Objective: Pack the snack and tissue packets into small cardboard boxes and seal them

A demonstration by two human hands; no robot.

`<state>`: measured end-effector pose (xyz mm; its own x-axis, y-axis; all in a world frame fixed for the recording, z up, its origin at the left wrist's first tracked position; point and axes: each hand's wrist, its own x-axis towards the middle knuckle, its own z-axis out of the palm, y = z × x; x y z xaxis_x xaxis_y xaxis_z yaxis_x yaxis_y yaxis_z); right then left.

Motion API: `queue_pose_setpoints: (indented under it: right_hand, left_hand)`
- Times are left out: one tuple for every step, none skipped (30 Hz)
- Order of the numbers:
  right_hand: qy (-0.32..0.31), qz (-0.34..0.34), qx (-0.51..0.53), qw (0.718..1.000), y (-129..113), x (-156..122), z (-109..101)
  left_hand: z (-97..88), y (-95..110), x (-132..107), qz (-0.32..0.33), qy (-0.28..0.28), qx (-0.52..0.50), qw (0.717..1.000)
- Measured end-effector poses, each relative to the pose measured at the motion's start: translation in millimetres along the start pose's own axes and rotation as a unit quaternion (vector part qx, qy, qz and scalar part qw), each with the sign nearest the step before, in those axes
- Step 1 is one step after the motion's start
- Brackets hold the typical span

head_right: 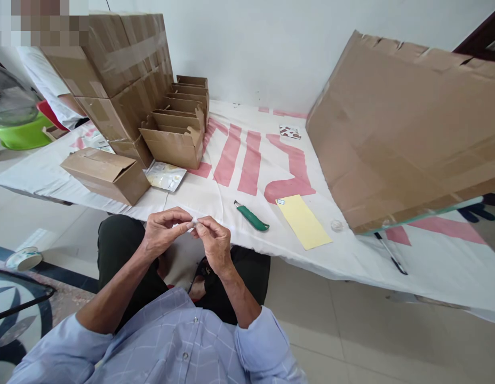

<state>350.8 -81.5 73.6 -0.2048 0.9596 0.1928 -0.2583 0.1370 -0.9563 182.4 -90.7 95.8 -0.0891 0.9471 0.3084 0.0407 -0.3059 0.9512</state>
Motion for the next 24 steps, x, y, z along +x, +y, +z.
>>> queue_pose_setpoints:
  right_hand:
    - [0.000,-0.003,0.005,1.000,0.6,-0.3,0.0]
    - [0.000,-0.005,0.010,1.000,1.2,-0.7,-0.1]
    - [0.000,-0.006,0.014,1.000,1.6,-1.0,0.0]
    - [0.001,-0.007,0.017,1.000,1.9,-1.3,0.0]
    - [0.001,-0.006,0.019,1.000,2.1,-1.5,0.1]
    - [0.001,-0.005,0.020,1.000,2.3,-1.6,0.2]
    - [0.000,-0.003,0.020,1.000,2.3,-1.6,0.3]
    - [-0.002,-0.001,0.020,1.000,2.3,-1.5,0.4]
    - [-0.004,0.002,0.020,1.000,2.3,-1.3,0.5]
    - [-0.004,0.005,0.020,1.000,2.3,-1.0,0.7]
    - [-0.003,0.009,0.020,1.000,2.2,-0.7,0.9]
    - [0.000,0.012,0.019,1.000,2.1,-0.4,1.2]
    - [0.004,0.015,0.017,1.000,2.1,-0.1,1.4]
    - [0.008,0.016,0.016,1.000,2.0,0.1,1.6]
    - [0.011,0.017,0.015,1.000,1.9,0.2,1.8]
    - [0.012,0.018,0.015,1.000,1.8,0.2,1.8]
    - [0.011,0.018,0.015,1.000,1.8,0.1,1.8]
    - [0.009,0.019,0.016,1.000,2.0,-0.1,1.6]
    - [0.005,0.019,0.016,1.000,2.2,-0.2,1.3]
    - [0.003,0.021,0.016,1.000,2.6,-0.4,0.9]
    - [0.001,0.022,0.017,1.000,3.2,-0.5,0.4]
    - [-0.001,0.024,0.018,1.000,3.9,-0.6,0.0]
    - [-0.002,0.025,0.020,0.999,4.7,-0.6,-0.5]
    - [-0.003,0.026,0.022,0.999,5.6,-0.6,-0.9]
  left_hand:
    - [-0.3,-1.2,0.3,-0.008,-0.001,-0.008,1.000]
    - [-0.6,-2.1,0.6,-0.016,-0.003,-0.014,1.000]
    - [-1.0,-2.7,1.0,-0.021,-0.006,-0.019,1.000]
    - [-1.4,-3.0,1.3,-0.022,-0.009,-0.023,0.999]
    - [-1.6,-2.9,1.7,-0.018,-0.012,-0.026,0.999]
    - [-1.7,-2.4,2.0,-0.011,-0.016,-0.027,0.999]
    - [-1.6,-1.5,2.2,-0.002,-0.019,-0.025,0.999]
    - [-1.2,-0.4,2.3,0.007,-0.022,-0.023,0.999]
    - [-0.7,0.7,2.3,0.014,-0.025,-0.020,0.999]
    - [-0.1,1.9,2.2,0.021,-0.028,-0.016,0.999]
    - [0.4,2.9,2.0,0.028,-0.030,-0.010,0.999]
    - [0.9,3.7,1.8,0.034,-0.030,-0.004,0.999]
    - [1.2,4.2,1.6,0.037,-0.031,0.001,0.999]
    - [1.2,4.4,1.4,0.039,-0.032,0.005,0.999]
    - [0.9,4.4,1.2,0.037,-0.032,0.007,0.999]
    - [0.5,4.2,1.2,0.034,-0.034,0.004,0.999]
    - [-0.2,3.8,1.3,0.027,-0.038,-0.001,0.999]
    - [-0.9,3.5,1.6,0.018,-0.044,-0.009,0.999]
    - [-1.6,3.2,2.0,0.008,-0.052,-0.020,0.998]
    - [-2.1,3.1,2.6,-0.003,-0.060,-0.032,0.998]
    - [-2.4,3.3,3.3,-0.013,-0.067,-0.044,0.997]
    - [-2.5,3.6,4.0,-0.022,-0.073,-0.056,0.996]
    - [-2.4,4.2,4.8,-0.030,-0.078,-0.066,0.994]
    - [-2.3,5.0,5.4,-0.038,-0.082,-0.074,0.993]
